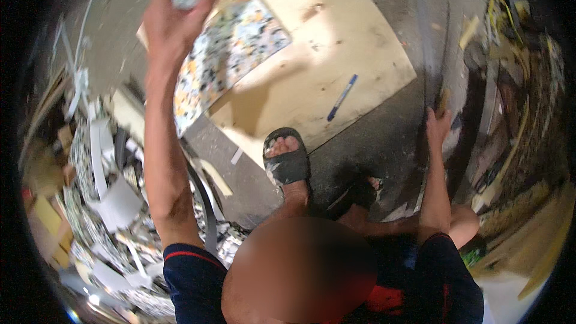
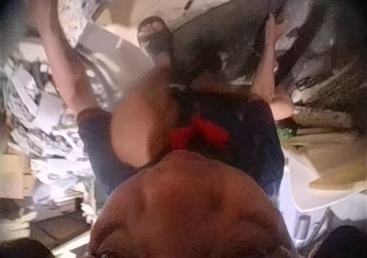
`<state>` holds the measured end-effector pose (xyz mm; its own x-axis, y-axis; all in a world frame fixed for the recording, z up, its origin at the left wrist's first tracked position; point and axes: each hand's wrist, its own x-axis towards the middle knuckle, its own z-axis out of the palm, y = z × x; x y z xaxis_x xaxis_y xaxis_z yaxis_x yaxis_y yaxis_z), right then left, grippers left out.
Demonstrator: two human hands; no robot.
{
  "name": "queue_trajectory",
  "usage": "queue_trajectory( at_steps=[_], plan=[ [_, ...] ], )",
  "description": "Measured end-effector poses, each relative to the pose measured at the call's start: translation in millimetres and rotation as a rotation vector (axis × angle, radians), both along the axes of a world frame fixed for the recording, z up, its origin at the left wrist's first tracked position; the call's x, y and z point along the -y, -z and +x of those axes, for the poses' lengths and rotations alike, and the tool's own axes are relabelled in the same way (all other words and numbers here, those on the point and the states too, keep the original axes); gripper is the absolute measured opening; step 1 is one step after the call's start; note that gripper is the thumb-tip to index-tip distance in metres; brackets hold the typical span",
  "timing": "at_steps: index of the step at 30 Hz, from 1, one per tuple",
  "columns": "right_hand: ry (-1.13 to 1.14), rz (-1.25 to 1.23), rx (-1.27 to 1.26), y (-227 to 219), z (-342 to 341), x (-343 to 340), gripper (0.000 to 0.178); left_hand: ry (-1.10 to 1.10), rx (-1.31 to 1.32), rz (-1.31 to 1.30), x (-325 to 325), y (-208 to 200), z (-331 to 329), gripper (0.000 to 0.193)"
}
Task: The person measures and marks a speckled composite board, then applies adhesive with a spray gun and fits the board into a wooden cabinet frame. They adjust the board's position and use a metal ruler to check alignment within the frame.
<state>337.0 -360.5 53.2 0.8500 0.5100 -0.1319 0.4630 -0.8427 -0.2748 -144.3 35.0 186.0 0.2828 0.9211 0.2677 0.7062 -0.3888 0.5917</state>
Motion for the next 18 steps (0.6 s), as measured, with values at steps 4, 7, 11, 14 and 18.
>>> queue_trajectory(
  at_steps=[4,7,11,14,18],
  plan=[
    [-0.020,-0.071,0.111,9,2,15,0.060,-0.539,0.027,0.151,116,-74,-198,0.060],
    [0.005,-0.191,0.182,3,-3,19,0.062,-0.983,0.262,0.260,260,-141,-339,0.056],
    [-0.564,-0.086,0.442,-8,-38,10,0.061,-1.631,-0.055,0.438,485,-238,-438,0.079],
    [-1.071,0.124,0.302,-2,-101,-18,0.065,-1.816,-0.700,0.265,600,-272,-460,0.081],
    [-1.295,0.176,0.282,-1,-178,-65,0.062,-1.596,-1.138,0.212,613,-229,-456,0.077]
  ],
)
